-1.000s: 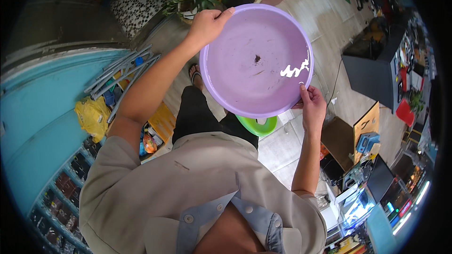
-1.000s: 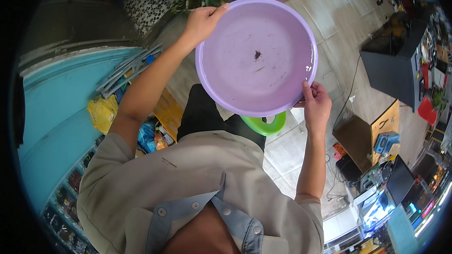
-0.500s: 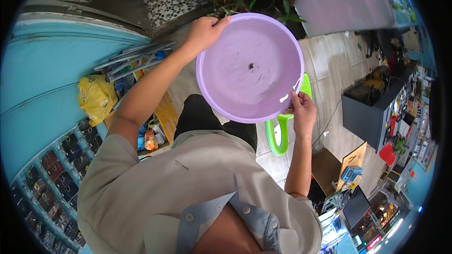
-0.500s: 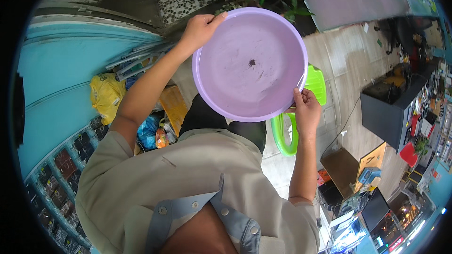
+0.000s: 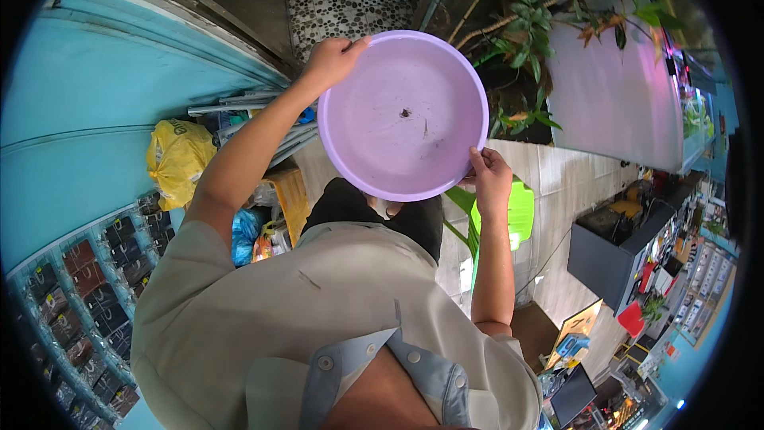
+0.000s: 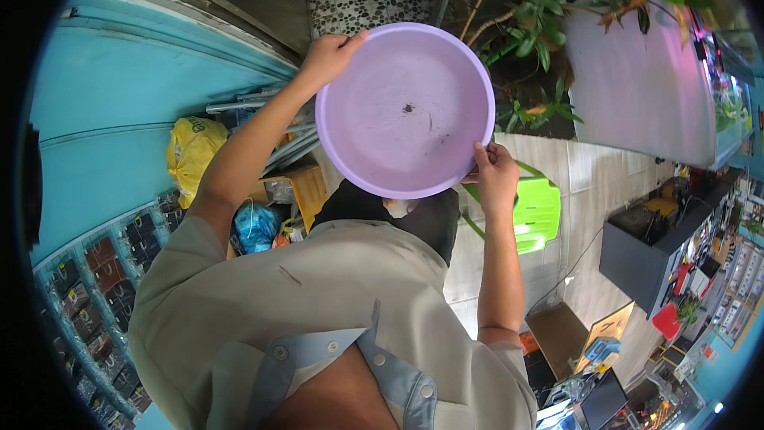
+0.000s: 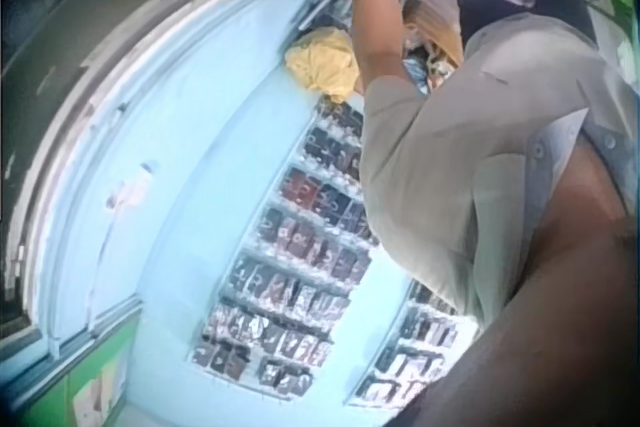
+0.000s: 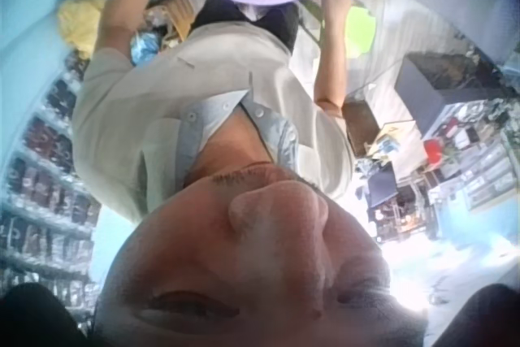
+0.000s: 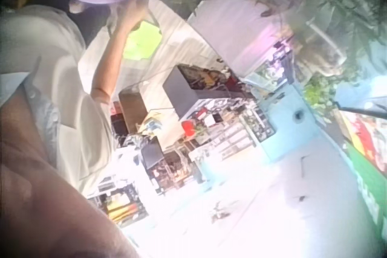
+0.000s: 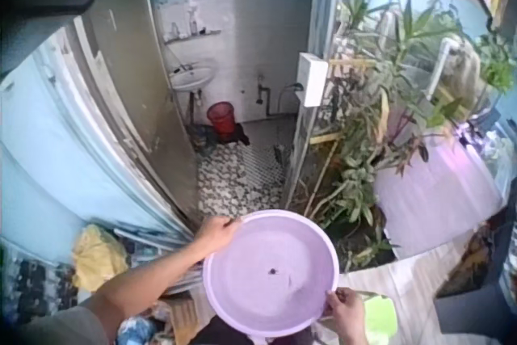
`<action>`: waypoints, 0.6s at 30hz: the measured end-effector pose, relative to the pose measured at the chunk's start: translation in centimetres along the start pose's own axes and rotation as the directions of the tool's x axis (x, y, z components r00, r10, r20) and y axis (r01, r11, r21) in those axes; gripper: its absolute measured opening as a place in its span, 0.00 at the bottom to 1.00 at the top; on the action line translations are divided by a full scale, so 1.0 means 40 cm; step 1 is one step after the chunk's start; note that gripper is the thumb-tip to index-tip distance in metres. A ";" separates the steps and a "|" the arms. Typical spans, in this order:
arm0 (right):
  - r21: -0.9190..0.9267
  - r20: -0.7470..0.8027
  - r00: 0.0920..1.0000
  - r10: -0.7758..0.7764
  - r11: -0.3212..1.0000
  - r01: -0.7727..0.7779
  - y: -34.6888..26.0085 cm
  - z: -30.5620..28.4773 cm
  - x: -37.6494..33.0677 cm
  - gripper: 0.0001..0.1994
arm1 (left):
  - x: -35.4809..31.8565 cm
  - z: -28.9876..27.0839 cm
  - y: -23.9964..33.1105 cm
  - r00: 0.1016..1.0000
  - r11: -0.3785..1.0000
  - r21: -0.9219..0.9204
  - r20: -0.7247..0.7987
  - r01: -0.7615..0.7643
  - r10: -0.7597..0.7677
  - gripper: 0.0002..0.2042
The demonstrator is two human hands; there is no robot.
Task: The person uses a siphon tube to remove water from a fish tank into a purple basin, then carries the basin to a bathroom to refill it from a tap. The person also reaches into the tank to touch the fish during the process.
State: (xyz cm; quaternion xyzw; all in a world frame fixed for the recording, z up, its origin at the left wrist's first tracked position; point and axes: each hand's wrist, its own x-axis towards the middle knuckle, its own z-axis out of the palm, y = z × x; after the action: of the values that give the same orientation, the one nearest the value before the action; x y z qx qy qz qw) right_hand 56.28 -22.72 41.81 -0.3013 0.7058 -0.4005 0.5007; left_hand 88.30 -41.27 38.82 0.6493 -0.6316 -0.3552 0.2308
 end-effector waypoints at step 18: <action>-0.076 0.193 0.972 -0.132 0.986 0.148 -0.221 0.393 0.440 0.15 | 0.422 -0.271 -0.206 0.984 0.988 -0.062 -0.098 0.140 -0.146 0.29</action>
State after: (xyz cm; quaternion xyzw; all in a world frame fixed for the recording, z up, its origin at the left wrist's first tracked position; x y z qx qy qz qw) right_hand 65.81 -45.81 38.51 -0.4089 0.6497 -0.3725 0.5214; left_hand 101.03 -58.71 36.73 0.7037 -0.5607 -0.3543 0.2546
